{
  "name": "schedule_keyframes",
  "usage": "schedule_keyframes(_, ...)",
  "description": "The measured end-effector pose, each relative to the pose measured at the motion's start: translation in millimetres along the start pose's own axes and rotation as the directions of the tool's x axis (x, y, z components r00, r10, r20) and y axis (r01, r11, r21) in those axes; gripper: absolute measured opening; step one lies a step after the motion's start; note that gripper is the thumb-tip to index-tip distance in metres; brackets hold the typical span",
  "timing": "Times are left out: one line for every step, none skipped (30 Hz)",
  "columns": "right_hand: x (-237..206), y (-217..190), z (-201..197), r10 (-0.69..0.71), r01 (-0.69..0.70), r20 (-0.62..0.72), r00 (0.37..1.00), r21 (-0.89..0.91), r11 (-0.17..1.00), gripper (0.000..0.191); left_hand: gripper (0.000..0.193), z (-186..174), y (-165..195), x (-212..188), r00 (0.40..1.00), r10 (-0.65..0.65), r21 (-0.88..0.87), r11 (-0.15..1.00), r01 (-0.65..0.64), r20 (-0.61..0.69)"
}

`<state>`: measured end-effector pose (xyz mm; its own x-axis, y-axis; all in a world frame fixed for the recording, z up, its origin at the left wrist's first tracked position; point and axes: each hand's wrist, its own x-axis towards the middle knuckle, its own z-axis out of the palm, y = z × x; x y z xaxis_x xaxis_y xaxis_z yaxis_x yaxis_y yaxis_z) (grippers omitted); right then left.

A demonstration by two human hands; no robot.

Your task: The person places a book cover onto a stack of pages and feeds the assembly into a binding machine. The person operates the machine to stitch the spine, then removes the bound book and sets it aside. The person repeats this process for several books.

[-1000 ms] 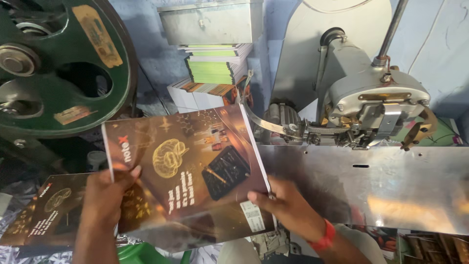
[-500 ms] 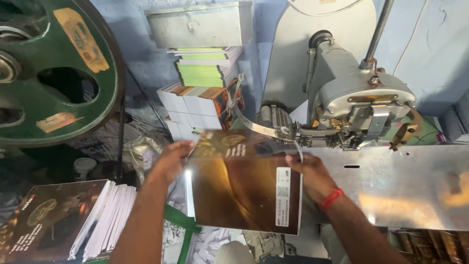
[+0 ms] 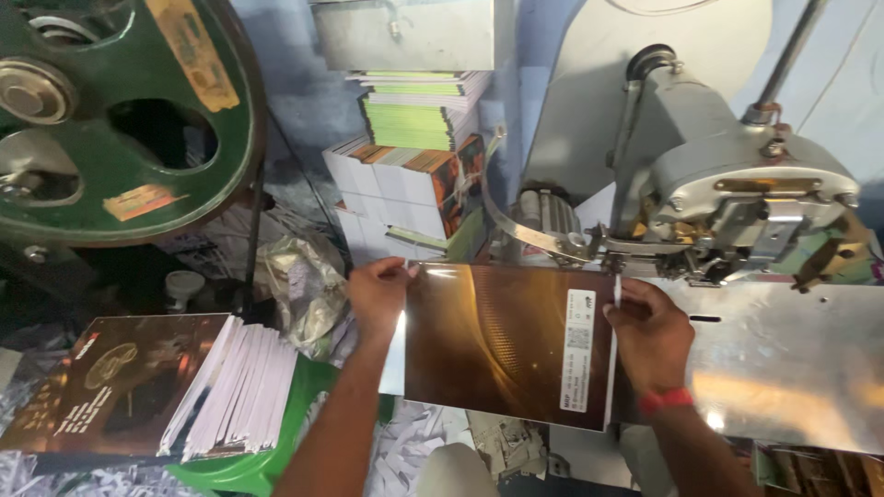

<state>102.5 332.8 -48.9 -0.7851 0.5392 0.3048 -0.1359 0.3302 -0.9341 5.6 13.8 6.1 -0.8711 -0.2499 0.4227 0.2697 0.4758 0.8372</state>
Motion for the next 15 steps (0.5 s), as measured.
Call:
schedule_keyframes(-7, -4, 2, -0.020, 0.020, 0.005, 1.000, -0.011, 1.000, 0.038, 0.030, 0, -3, -1, 1.000, 0.008, -0.030, 1.000, -0.008, 0.003)
schedule_keyframes(-14, -8, 4, -0.040, 0.041, 0.011, 0.999, -0.023, 0.999, 0.040, 0.029, -1, -5, -3, 1.000, 0.015, -0.061, 0.998, -0.014, 0.005)
schedule_keyframes(-19, -12, 4, -0.169, 0.164, -0.016, 0.985, -0.169, 0.972, 0.039, 0.029, -2, -7, -5, 1.000, 0.020, -0.092, 0.996, -0.019, 0.005)
schedule_keyframes(-23, -17, 5, -0.300, 0.279, -0.021, 0.954, -0.311, 0.909, 0.039, 0.031, -4, -9, -6, 0.998, 0.057, -0.064, 0.996, -0.057, -0.005)
schedule_keyframes(-27, -22, 9, -0.426, 0.379, -0.007, 0.905, -0.443, 0.812, 0.039, 0.033, -8, -12, -7, 0.995, 0.094, -0.034, 0.995, -0.094, -0.014)
schedule_keyframes(-31, -27, 14, -0.458, 0.443, 0.084, 0.885, -0.456, 0.772, 0.037, 0.036, -11, -14, -8, 0.991, 0.130, -0.002, 0.992, -0.130, -0.021)
schedule_keyframes(-35, -31, 20, -0.485, 0.505, 0.172, 0.857, -0.462, 0.729, 0.034, 0.036, -15, -17, -9, 0.989, 0.147, -0.022, 0.989, -0.148, -0.015)
schedule_keyframes(-38, -36, 25, -0.506, 0.565, 0.258, 0.823, -0.463, 0.683, 0.032, 0.036, -17, -19, -10, 0.986, 0.165, -0.044, 0.985, -0.165, -0.008)
schedule_keyframes(-39, -40, 32, -0.584, 0.665, 0.320, 0.746, -0.410, 0.625, 0.036, 0.036, -18, -20, -11, 0.983, 0.182, -0.067, 0.981, -0.181, 0.002)
schedule_keyframes(-40, -44, 44, -0.653, 0.752, 0.373, 0.659, -0.350, 0.559, 0.042, 0.036, -19, -22, -12, 0.988, 0.156, -0.070, 0.985, -0.155, 0.005)
schedule_keyframes(-38, -48, 56, -0.715, 0.828, 0.417, 0.561, -0.283, 0.485, 0.047, 0.035, -19, -22, -11, 0.991, 0.133, -0.073, 0.989, -0.132, 0.008)
schedule_keyframes(-34, -51, 65, -0.723, 0.861, 0.469, 0.507, -0.313, 0.401, 0.051, 0.035, -19, -22, -11, 0.994, 0.109, -0.076, 0.991, -0.108, 0.012)
schedule_keyframes(-29, -55, 74, -0.726, 0.888, 0.519, 0.452, -0.336, 0.312, 0.056, 0.034, -19, -23, -11, 0.994, 0.104, -0.075, 0.992, -0.103, 0.016)
schedule_keyframes(-26, -58, 80, -0.723, 0.909, 0.567, 0.395, -0.354, 0.219, 0.061, 0.034, -19, -23, -9, 0.995, 0.102, -0.076, 0.992, -0.101, 0.019)
schedule_keyframes(-25, -60, 85, -0.673, 0.881, 0.578, 0.462, -0.387, 0.272, 0.062, 0.034, -19, -22, -7, 0.995, 0.102, -0.077, 0.992, -0.100, 0.022)
